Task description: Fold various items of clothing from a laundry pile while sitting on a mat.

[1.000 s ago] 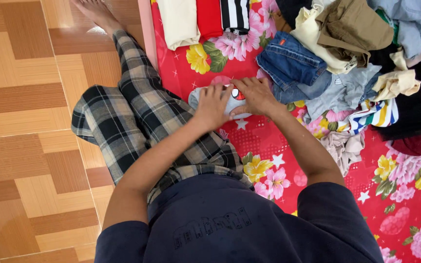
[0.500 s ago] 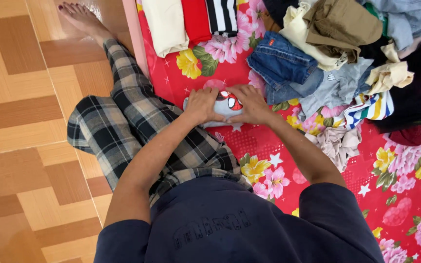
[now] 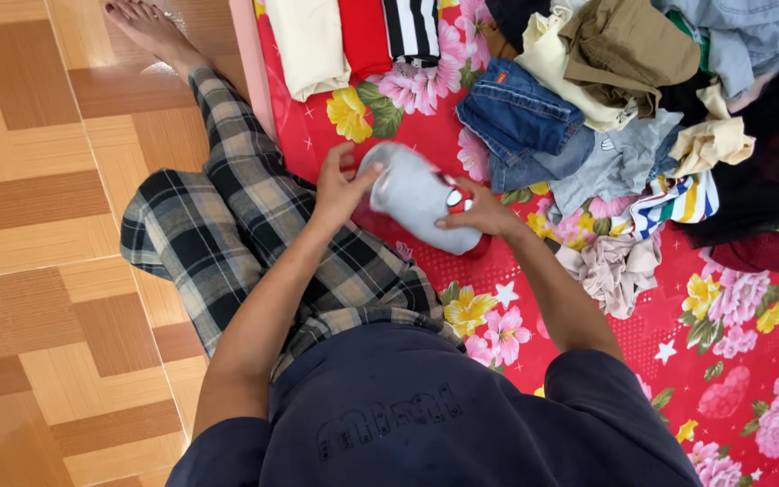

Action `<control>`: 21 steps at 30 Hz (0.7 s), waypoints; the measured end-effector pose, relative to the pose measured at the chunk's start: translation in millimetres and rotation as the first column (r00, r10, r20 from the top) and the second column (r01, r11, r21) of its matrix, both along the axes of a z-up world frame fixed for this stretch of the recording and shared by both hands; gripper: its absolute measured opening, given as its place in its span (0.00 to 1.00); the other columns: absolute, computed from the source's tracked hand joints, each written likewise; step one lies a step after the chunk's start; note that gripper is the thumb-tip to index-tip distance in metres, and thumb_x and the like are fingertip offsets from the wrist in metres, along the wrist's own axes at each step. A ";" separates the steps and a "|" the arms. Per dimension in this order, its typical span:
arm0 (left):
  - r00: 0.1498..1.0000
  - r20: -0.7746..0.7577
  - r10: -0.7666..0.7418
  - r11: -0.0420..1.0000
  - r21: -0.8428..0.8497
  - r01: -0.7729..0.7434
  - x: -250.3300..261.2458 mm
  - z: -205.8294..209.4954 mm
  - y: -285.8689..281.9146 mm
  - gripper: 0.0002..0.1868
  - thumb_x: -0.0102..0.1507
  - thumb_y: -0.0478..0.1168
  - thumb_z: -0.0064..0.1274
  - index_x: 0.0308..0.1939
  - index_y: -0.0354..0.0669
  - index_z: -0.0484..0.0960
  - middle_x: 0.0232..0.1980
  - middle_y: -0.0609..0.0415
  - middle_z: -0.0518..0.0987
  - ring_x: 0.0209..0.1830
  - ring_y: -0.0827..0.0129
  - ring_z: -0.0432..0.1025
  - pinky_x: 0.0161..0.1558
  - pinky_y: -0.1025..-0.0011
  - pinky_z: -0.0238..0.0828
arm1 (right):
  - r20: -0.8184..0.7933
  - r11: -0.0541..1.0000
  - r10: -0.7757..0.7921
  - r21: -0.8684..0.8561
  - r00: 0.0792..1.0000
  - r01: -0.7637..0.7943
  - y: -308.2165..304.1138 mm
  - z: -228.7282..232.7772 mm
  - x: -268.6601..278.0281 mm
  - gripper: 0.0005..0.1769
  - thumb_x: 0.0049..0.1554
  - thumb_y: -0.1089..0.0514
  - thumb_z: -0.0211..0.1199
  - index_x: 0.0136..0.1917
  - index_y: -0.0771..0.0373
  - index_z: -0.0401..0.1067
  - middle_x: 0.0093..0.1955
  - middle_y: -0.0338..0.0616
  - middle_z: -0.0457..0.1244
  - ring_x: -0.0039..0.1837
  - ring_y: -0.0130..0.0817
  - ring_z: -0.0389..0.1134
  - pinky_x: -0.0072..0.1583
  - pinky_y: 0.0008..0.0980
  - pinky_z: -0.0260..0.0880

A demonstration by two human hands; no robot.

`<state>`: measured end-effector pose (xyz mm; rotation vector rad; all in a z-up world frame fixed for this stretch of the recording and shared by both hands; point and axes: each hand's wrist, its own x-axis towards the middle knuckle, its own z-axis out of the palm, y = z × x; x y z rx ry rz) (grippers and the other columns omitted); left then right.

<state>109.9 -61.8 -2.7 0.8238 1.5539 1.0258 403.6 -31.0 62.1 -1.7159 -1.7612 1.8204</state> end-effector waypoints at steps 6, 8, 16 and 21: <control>0.976 0.210 0.051 0.997 0.052 -0.063 33.7 10.3 -11.6 0.40 0.60 0.50 0.67 0.68 0.33 0.68 0.63 0.39 0.73 0.53 0.59 0.75 0.53 0.65 0.78 | -0.416 0.658 -0.709 -0.681 0.570 0.322 -25.0 -87.9 33.2 0.46 0.48 0.44 0.75 0.73 0.64 0.64 0.67 0.52 0.66 0.66 0.45 0.70 0.68 0.46 0.71; 0.957 0.289 -0.011 0.997 0.081 -0.013 41.4 5.2 -16.0 0.43 0.64 0.50 0.66 0.73 0.34 0.61 0.69 0.40 0.69 0.61 0.61 0.70 0.60 0.65 0.71 | -0.429 0.691 -0.675 -0.653 0.600 0.310 -21.7 -87.7 25.6 0.46 0.50 0.42 0.72 0.74 0.64 0.63 0.68 0.52 0.65 0.67 0.44 0.69 0.69 0.46 0.69; 0.893 0.445 -0.072 0.997 0.004 0.079 43.6 -4.7 -1.5 0.43 0.58 0.46 0.65 0.71 0.32 0.64 0.60 0.40 0.79 0.57 0.60 0.76 0.58 0.66 0.73 | -0.459 0.861 -0.432 -0.467 0.776 0.204 -22.8 -52.4 -37.1 0.44 0.63 0.31 0.51 0.79 0.64 0.56 0.76 0.49 0.59 0.75 0.40 0.61 0.73 0.44 0.60; 0.976 0.216 -0.035 0.994 0.110 0.011 50.7 -22.9 0.5 0.30 0.61 0.39 0.64 0.64 0.34 0.72 0.55 0.46 0.82 0.54 0.63 0.76 0.55 0.67 0.73 | -0.452 0.836 -0.496 -0.016 0.741 0.549 -18.3 -71.0 -16.0 0.45 0.68 0.35 0.57 0.81 0.66 0.43 0.82 0.54 0.50 0.83 0.42 0.52 0.80 0.40 0.50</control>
